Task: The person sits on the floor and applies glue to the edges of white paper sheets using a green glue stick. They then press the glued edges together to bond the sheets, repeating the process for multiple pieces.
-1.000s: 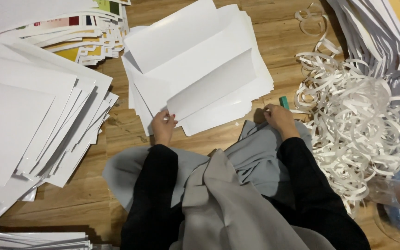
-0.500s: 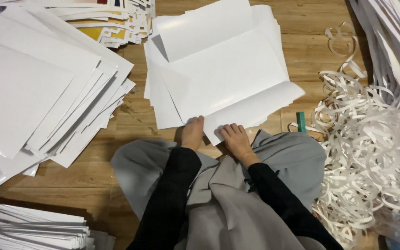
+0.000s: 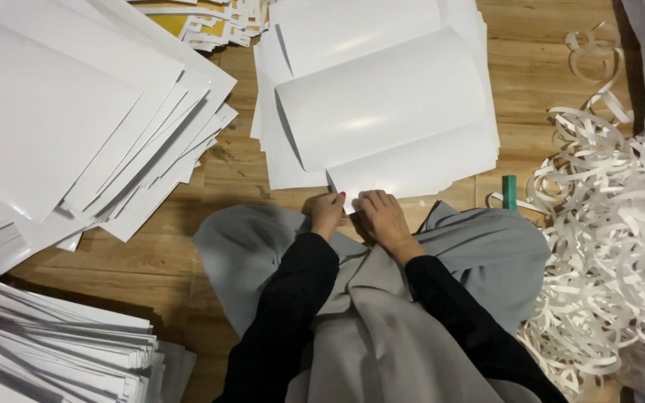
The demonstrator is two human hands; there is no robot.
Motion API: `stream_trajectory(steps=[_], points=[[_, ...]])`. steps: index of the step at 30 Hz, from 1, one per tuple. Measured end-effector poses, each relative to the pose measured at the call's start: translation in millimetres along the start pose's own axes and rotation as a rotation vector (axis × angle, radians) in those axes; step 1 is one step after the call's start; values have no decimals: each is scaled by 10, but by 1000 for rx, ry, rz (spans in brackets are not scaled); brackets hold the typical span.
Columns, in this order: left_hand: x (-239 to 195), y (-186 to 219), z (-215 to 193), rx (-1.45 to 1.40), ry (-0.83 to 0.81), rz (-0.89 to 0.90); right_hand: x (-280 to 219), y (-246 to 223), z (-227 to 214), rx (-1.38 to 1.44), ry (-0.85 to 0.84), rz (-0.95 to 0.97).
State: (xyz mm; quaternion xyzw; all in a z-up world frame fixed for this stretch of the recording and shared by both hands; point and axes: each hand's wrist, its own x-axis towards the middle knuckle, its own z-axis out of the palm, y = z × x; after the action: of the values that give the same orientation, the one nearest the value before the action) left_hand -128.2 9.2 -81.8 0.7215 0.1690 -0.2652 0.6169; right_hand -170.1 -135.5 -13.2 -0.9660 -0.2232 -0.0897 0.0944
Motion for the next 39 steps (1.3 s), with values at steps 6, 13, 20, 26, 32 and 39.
stream_trajectory(steps=[6, 13, 20, 26, 32, 39], points=[[60, -63, 67, 56, 0, -15, -17, -78, 106, -30, -12, -39], [160, -221, 55, 40, 25, -9, 131, -61, 101, -32, -65, -53], [-99, 58, 25, 32, 5, -45, 161, -119, -57, -10, -47, -84], [61, -107, 40, 57, 48, -26, 152, -169, -177, -6, -41, -118], [-375, 332, 1, 54, 61, -43, 115, -301, -222, 36, 26, -88], [-355, 277, -41, 66, 66, -82, 106, -269, -60, 120, -42, -50]])
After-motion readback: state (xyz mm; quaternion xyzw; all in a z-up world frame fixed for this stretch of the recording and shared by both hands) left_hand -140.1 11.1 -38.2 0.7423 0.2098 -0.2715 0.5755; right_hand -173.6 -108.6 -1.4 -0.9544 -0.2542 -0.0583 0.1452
